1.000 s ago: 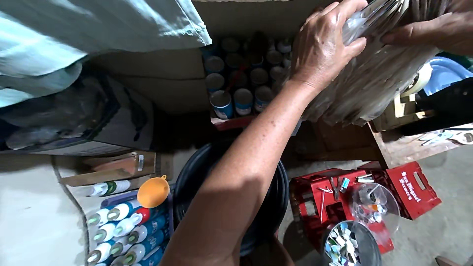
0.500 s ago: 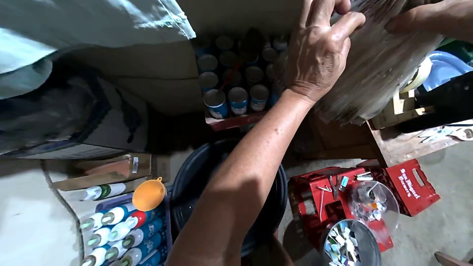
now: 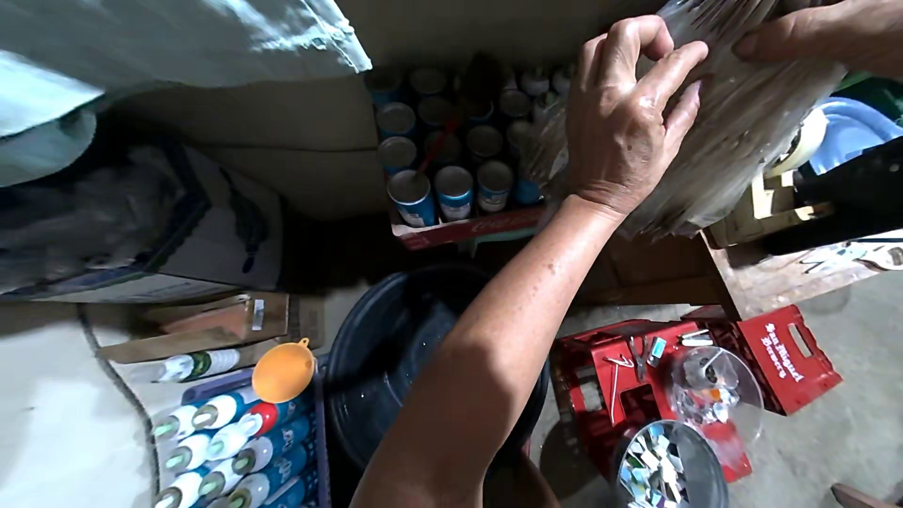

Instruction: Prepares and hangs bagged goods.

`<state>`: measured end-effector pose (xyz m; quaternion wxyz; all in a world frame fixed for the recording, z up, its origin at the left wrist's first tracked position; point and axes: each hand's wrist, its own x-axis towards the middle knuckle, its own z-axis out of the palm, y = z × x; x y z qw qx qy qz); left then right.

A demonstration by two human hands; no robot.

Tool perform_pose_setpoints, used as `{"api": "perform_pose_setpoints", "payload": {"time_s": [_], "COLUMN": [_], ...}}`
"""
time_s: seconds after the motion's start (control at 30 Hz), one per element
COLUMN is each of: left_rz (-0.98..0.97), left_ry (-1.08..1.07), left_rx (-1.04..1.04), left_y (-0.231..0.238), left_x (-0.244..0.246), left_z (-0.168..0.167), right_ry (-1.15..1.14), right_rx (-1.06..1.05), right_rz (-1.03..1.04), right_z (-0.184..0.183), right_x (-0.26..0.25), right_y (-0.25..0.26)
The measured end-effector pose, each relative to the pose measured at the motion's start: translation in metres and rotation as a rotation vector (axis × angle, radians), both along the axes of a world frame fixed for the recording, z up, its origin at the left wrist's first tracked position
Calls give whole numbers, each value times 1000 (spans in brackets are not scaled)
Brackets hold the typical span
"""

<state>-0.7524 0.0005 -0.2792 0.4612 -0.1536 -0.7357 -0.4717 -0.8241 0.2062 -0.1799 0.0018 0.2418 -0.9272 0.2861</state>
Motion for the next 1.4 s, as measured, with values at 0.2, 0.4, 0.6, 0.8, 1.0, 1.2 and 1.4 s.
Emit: {"api": "perform_pose_setpoints", "payload": {"time_s": [0.2, 0.4, 0.6, 0.8, 1.0, 1.2, 1.4], "left_rz": [-18, 13, 91, 52, -49, -72, -511], "left_ry": [-76, -129, -206, -226, -211, -81, -445], "left_rx": [64, 32, -12, -18, -53, 122, 55], "left_y": [8, 14, 21, 25, 21, 4, -23], "left_x": [6, 9, 6, 7, 14, 4, -17], "left_z": [0, 0, 4, 3, -2, 0, 21], "right_ry": [-11, -15, -40, -70, 33, 113, 62], "right_rx": [2, -2, 9, -28, 40, 55, 30], "right_rz": [-34, -24, -59, -65, -175, -185, -196], "right_z": [3, 6, 9, 13, 11, 9, 13], "right_x": [9, 12, 17, 28, 36, 38, 46], "right_y": [-10, -13, -19, -29, -38, -34, -40]}}
